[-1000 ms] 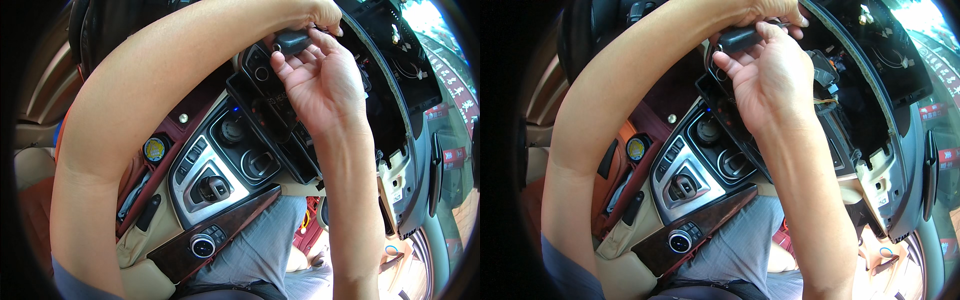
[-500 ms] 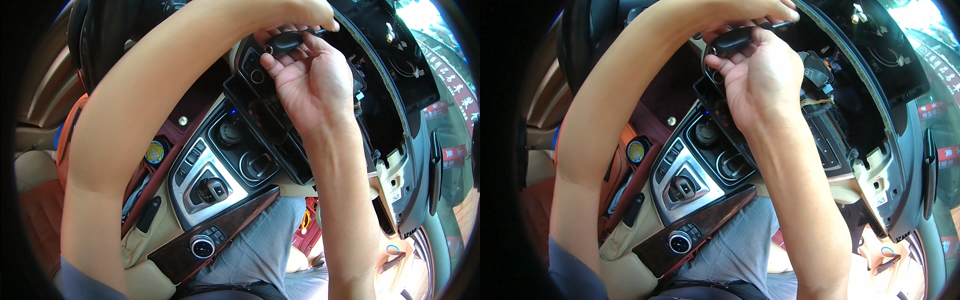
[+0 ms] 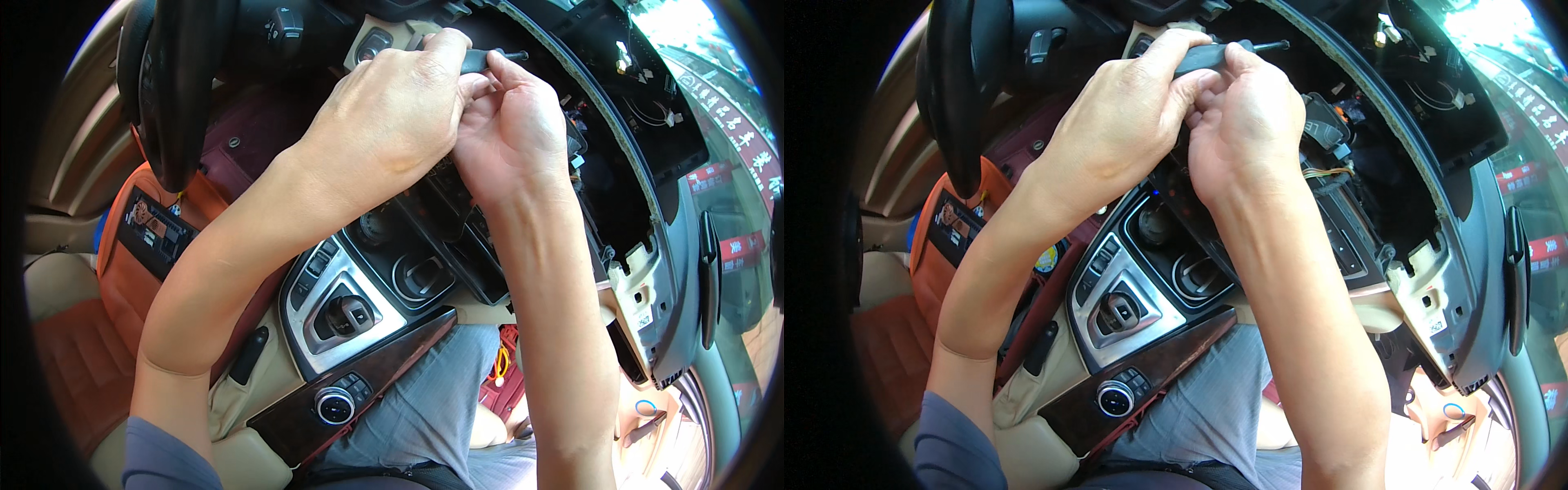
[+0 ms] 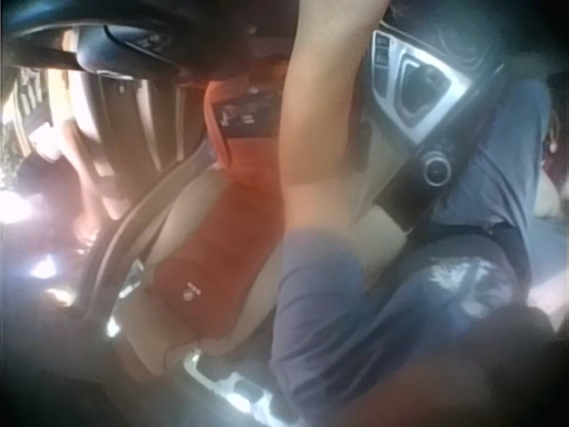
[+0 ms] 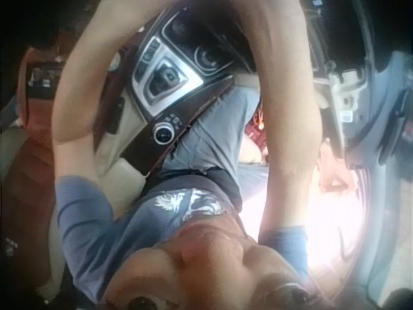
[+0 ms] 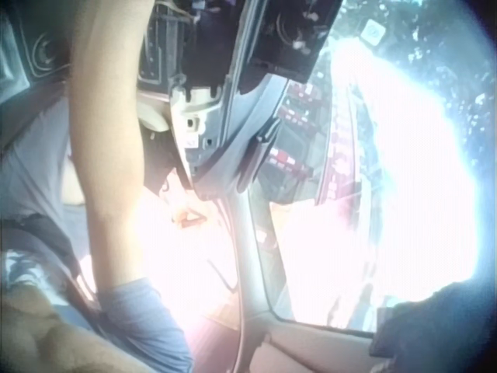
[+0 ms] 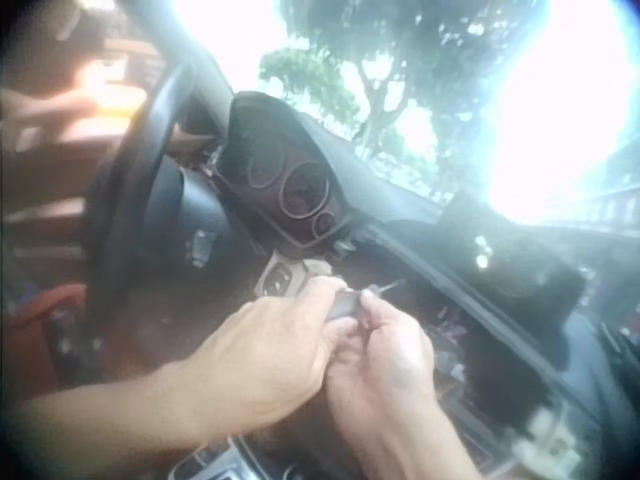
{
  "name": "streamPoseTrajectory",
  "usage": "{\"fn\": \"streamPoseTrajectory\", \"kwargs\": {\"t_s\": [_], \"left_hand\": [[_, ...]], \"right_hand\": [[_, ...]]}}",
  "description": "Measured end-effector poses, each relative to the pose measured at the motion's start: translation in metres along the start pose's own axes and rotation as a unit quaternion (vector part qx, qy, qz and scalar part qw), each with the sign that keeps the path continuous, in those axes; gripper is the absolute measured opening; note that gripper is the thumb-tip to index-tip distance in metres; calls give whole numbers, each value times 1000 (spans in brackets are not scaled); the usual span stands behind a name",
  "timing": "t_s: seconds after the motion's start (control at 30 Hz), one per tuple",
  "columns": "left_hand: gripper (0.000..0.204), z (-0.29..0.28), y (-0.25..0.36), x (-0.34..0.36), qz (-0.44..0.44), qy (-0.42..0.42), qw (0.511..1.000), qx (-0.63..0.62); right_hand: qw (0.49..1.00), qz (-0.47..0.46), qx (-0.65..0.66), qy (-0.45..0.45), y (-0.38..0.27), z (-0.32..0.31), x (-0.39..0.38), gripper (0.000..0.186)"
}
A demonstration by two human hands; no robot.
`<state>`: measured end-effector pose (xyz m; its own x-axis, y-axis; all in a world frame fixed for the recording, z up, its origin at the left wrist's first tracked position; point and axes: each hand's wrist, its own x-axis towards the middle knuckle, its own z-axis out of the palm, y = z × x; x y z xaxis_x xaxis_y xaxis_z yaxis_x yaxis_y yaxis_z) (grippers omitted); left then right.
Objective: The person removes the dashboard trim panel, disconnects wiring harnesses, and installs a new car stereo unit into the dashboard cavity. They connect the wiring, secure the unit, and reattach the trim panel.
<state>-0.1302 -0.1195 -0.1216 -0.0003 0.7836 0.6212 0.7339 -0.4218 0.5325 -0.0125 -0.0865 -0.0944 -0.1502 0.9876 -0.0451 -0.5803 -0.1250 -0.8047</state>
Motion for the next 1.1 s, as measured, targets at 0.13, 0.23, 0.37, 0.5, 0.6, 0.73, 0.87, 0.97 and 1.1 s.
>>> {"fn": "streamPoseTrajectory", "kwargs": {"t_s": [0.13, 0.23, 0.37, 0.5, 0.6, 0.73, 0.87, 0.97, 1.1], "left_hand": [[23, 6, -10, 3, 98, 67, 992, 48], [29, 11, -19, 6, 156, 124, 977, 73], [39, 9, -24, 12, 186, 138, 970, 78], [40, -2, -21, 18, 232, 127, 963, 59], [52, -7, -16, 17, 198, 86, 975, 52], [44, -3, -8, 21, 202, 92, 975, -25], [40, 0, 0, 24, -111, -30, 912, -394], [33, -5, 0, 33, -147, -51, 909, -387], [21, -8, -3, 39, 78, 7, 997, -25]], "right_hand": [[1000, 3, 15, -1, -5, -1, 7, 19], [999, 16, 28, -44, -10, -1, 12, 20], [998, 1, 29, -62, -14, 1, 23, 17], [996, -34, 70, -48, -9, 4, 32, 14], [995, -19, 100, -7, -13, 9, 43, 22], [981, 14, 191, 26, -21, 16, 55, 23], [984, 12, 175, 36, -20, 14, 55, 26], [981, 2, 194, 12, -18, 12, 57, 30], [976, -15, 217, 9, -11, 9, 69, 30]]}}
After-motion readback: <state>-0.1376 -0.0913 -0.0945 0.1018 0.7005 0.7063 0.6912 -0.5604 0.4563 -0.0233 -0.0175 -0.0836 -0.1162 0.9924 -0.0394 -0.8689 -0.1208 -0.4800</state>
